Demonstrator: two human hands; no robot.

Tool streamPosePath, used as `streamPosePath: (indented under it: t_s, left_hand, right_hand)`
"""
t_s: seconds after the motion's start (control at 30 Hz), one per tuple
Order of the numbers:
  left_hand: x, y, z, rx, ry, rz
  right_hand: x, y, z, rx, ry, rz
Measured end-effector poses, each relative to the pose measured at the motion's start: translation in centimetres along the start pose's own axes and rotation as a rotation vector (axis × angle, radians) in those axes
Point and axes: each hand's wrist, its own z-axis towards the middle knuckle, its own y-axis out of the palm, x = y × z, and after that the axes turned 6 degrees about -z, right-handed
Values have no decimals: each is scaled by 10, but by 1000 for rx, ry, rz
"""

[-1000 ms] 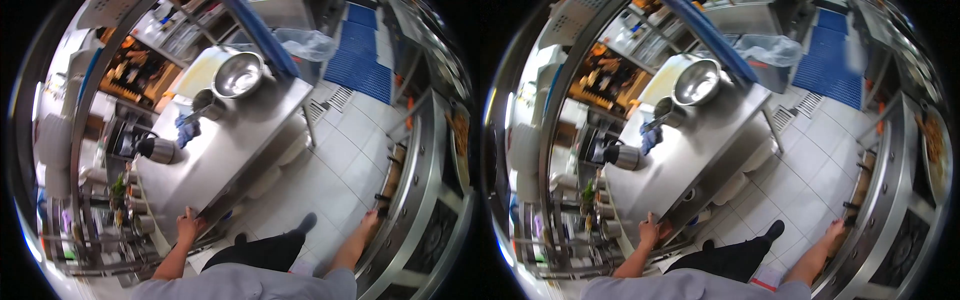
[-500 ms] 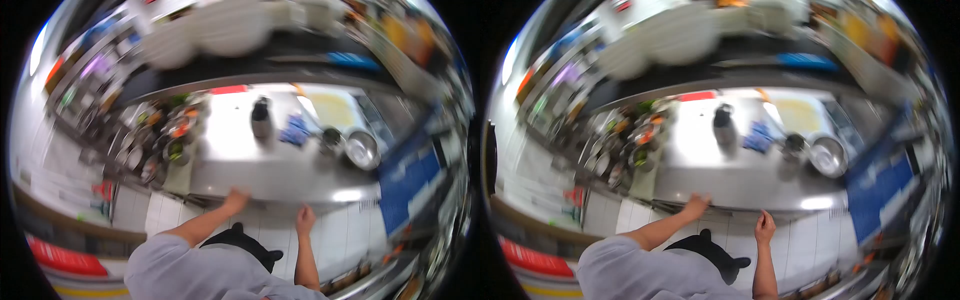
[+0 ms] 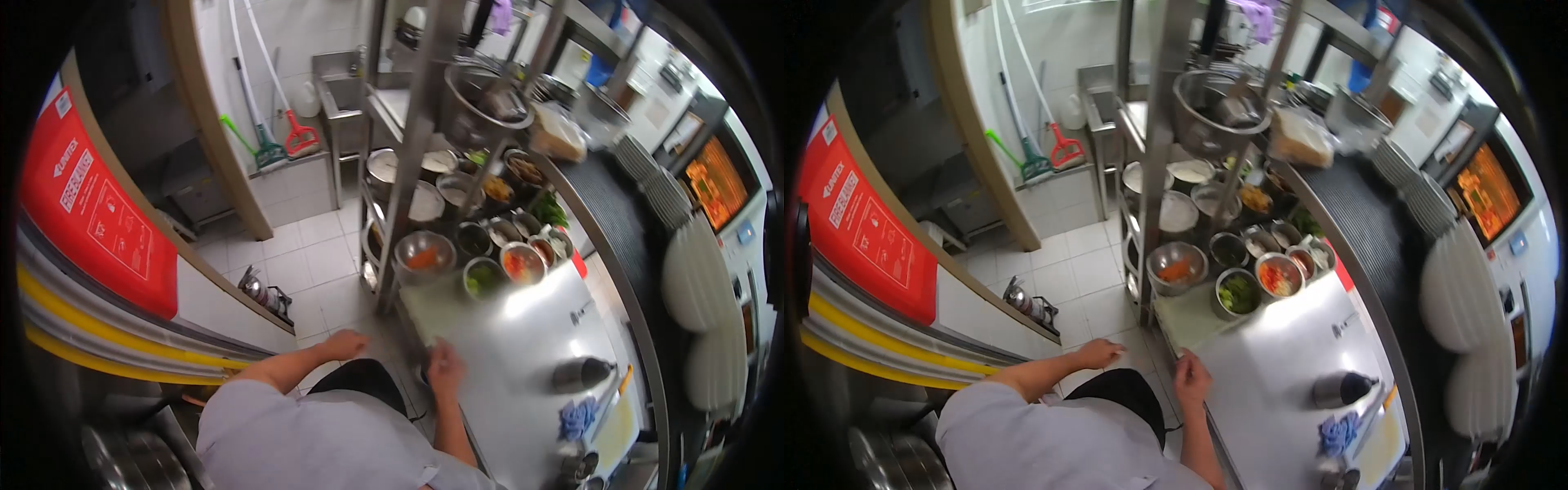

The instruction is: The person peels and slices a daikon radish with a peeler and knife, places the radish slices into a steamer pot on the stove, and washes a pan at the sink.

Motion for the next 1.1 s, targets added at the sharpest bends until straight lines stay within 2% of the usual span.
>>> streamPosePath:
  t_s: [0.03,0.07,0.1,0.13,0.17,0.2,0.27,0.33,0.43,0.5,0.57,0.63,0.67,0.77,0.8,0.87,0.9,0.97,1.03,1.1]
  left_hand:
    - [-23,-10,-18,122,-151,-111]
    - [-41,-17,-39,238,-299,-216]
    - [-55,-24,-54,252,-321,-200]
    - [-62,-26,-68,451,-514,-273]
    - [-70,-27,-72,648,-699,-358]
    - [-77,-33,-72,655,-704,-371]
    - [-97,-47,-70,696,-828,-438]
    - [-134,-65,-47,719,-812,-441]
    - [-198,-114,4,811,-869,-548]
    - [-278,-128,38,847,-830,-630]
    - [-360,-170,72,851,-796,-660]
    - [-408,-214,93,853,-983,-1112]
    - [-419,-256,103,938,-985,-1074]
    - [-456,-374,121,986,-795,-1134]
    - [-460,-411,125,974,-807,-1110]
    - [-466,-476,133,1030,-641,-1118]
    - [-473,-499,132,1023,-645,-1096]
    - [-487,-527,134,1026,-560,-961]
    - [-504,-539,133,1071,-575,-916]
    - [-520,-536,133,1119,-614,-938]
  right_hand:
    - [0,17,12,-12,-23,26]
    - [-2,38,18,-238,-38,79]
    - [-9,60,26,-468,-54,126]
    - [-21,77,38,-483,-64,143]
    - [-32,91,50,-643,-83,147]
    - [-45,105,65,-800,-101,141]
    - [-68,145,90,-822,-53,116]
    - [-74,201,117,-898,20,123]
    - [-73,289,158,-972,46,126]
    - [-70,354,193,-1079,44,92]
    - [-71,425,244,-1053,8,64]
    - [-46,506,289,-1088,42,-96]
    - [-100,514,337,-972,22,-100]
    - [-142,595,452,-736,-23,82]
    - [-156,616,489,-656,-26,123]
    - [-170,664,560,-502,-60,117]
    - [-174,689,593,-480,-41,136]
    - [-177,749,661,-402,-199,141]
    - [-181,810,727,-475,-219,145]
    - [-171,892,791,-423,-297,140]
